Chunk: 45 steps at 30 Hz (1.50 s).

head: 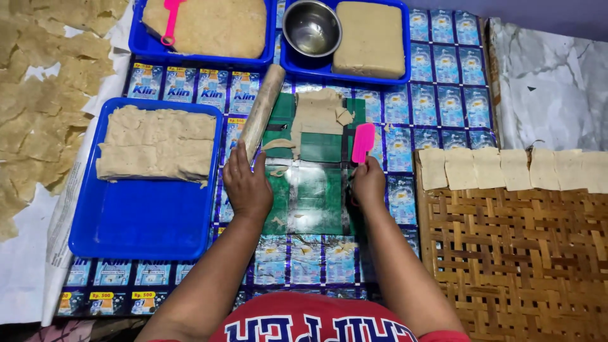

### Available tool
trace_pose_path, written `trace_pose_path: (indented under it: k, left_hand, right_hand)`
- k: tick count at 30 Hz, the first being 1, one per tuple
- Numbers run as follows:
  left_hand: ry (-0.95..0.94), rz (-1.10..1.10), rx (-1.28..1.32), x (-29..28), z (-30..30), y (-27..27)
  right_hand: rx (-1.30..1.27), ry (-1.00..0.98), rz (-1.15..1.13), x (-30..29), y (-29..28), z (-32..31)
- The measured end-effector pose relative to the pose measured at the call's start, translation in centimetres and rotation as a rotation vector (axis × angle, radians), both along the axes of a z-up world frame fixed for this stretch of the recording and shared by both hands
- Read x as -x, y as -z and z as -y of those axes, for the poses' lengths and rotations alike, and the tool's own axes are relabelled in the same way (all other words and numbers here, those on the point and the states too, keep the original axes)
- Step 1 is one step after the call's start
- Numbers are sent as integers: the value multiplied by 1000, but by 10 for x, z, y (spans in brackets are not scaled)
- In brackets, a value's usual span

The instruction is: Preparing and organizing thin sheets of dough on a bamboo tray.

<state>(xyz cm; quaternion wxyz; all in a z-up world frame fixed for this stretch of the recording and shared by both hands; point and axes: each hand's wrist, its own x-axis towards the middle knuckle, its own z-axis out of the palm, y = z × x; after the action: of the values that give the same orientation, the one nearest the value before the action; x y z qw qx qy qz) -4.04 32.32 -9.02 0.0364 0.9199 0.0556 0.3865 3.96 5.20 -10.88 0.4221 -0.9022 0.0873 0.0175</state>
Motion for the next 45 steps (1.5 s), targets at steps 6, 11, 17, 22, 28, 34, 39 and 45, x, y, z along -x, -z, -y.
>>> trace_pose_path:
  k: [6,11,17,22,28,34,39,45]
  left_hand:
    - [0,-20,24,2,1,-4]
    - [-138,-107,81,-6,-2,-3]
    - [-274,-394,259,-48,-28,22]
    - [-126,-337,52,-5,-49,-53]
    - [297,-524,128,-7,-31,-94]
    - [509,-517,116,-114,-20,-104]
    - [453,-661,196,-197,-20,-71]
    - [269,-477,166,-219,-8,-28]
  right_hand:
    - [-236,28,-112,-51,28,3]
    - [472,-374,26,-26,-27,-29]
    - [551,-110,93,-55,-10,66]
    - [602,-285,354,-60,-71,65]
    - [659,-968,443,-69,-156,0]
    - [730,-1028,501,-164,-109,7]
    - [662,-889,553,-216,-74,10]
    - [758,-586,848,-208,-34,-3]
